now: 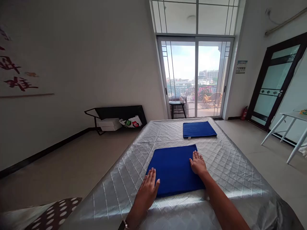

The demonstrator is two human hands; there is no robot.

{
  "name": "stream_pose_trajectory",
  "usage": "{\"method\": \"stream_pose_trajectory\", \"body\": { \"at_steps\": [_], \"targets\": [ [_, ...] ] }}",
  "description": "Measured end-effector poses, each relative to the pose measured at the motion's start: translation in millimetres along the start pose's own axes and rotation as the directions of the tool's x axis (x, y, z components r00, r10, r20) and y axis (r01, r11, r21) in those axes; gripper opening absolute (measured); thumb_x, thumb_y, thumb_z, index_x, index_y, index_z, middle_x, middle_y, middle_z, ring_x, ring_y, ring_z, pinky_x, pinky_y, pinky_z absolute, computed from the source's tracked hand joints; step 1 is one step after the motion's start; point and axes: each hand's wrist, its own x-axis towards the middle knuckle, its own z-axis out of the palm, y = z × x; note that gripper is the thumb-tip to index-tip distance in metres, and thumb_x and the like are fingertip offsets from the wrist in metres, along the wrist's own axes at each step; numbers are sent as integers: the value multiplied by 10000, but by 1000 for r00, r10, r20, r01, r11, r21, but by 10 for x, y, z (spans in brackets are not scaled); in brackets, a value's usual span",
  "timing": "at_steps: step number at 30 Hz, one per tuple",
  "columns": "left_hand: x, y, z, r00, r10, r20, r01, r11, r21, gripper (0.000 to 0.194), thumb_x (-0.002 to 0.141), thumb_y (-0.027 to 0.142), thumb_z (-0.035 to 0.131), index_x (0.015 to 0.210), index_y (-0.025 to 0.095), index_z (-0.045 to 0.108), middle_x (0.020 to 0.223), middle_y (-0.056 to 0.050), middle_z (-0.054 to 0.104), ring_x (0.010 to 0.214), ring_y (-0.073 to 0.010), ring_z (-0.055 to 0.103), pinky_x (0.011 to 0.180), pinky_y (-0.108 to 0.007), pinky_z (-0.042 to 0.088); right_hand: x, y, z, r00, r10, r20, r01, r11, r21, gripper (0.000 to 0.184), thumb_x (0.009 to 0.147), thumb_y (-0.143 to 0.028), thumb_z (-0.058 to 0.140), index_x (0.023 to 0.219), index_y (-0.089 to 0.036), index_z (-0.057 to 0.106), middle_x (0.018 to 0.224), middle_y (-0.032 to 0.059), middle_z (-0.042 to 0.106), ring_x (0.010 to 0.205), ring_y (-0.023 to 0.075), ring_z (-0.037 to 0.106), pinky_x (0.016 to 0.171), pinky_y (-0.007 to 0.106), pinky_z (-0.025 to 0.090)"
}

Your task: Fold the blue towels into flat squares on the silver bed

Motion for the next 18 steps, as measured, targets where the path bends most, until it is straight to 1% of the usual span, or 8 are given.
{"method": "stream_pose_trajectory", "body": {
  "at_steps": [2, 5, 8, 10, 11, 13, 15, 18],
  "targets": [
    [234, 320, -16, 993, 106, 51, -104, 994, -36, 607, 1030, 401, 222, 1500, 75, 426, 1564, -174, 445, 1464, -258, 393, 1189, -445, 365, -4, -9, 3, 1000, 1, -7, -1, 1000, 6, 666, 1029, -391, 198, 1596, -41, 184, 1670, 114, 149, 1550, 192, 115, 1241, 364, 90],
    [669, 915, -54, 950, 275, 146, -260, 959, -110, 634, 1038, 449, 212, 1494, 65, 428, 1556, -186, 452, 1465, -257, 391, 1189, -446, 357, 7, -14, 18, 999, 9, -34, -10, 1000, -9, 644, 1035, -370, 210, 1595, -53, 205, 1669, 119, 159, 1549, 204, 131, 1239, 390, 110],
    [1025, 1366, -46, 932, 297, 208, -268, 951, -157, 672, 1043, 476, 166, 1513, 54, 395, 1588, -179, 395, 1495, -254, 334, 1217, -442, 310, 33, 2, 67, 999, 15, -42, -16, 999, -37, 613, 1028, -304, 257, 1597, -79, 223, 1666, 122, 186, 1546, 208, 148, 1234, 389, 130],
    [1153, 1480, 12, 930, 273, 246, -239, 958, -158, 706, 1039, 495, 132, 1521, 39, 375, 1608, -175, 351, 1510, -255, 296, 1233, -433, 280, 55, 21, 110, 999, 13, -46, -14, 999, -41, 609, 1020, -272, 274, 1596, -79, 228, 1659, 134, 208, 1545, 211, 157, 1231, 387, 141],
    [1188, 1473, 56, 930, 257, 263, -223, 963, -153, 723, 1035, 511, 122, 1523, 40, 373, 1613, -171, 342, 1513, -257, 287, 1237, -434, 271, 66, 30, 130, 999, 10, -52, -12, 999, -38, 609, 1020, -274, 270, 1594, -77, 230, 1655, 141, 219, 1544, 213, 161, 1231, 393, 145],
    [1223, 1334, 160, 931, 230, 283, -198, 971, -137, 747, 1024, 547, 116, 1528, 60, 375, 1616, -160, 341, 1517, -264, 278, 1240, -446, 264, 80, 42, 159, 998, 6, -68, -8, 1000, -27, 613, 1028, -312, 244, 1592, -72, 234, 1646, 151, 239, 1543, 214, 167, 1230, 415, 150],
    [1238, 1055, 257, 939, 190, 285, -166, 980, -106, 760, 1013, 577, 120, 1538, 86, 367, 1621, -146, 340, 1519, -268, 274, 1240, -457, 260, 80, 42, 163, 997, 4, -79, -5, 1000, -18, 626, 1035, -355, 220, 1593, -74, 227, 1644, 152, 243, 1543, 213, 165, 1229, 432, 149],
    [1247, 490, 330, 965, 101, 243, -95, 995, -36, 733, 1011, 569, 137, 1551, 124, 354, 1615, -136, 366, 1516, -274, 285, 1238, -476, 255, 54, 19, 123, 997, 14, -72, -15, 1000, -14, 637, 1037, -374, 198, 1595, -68, 212, 1654, 143, 216, 1545, 206, 149, 1234, 418, 131]
  ]
}}
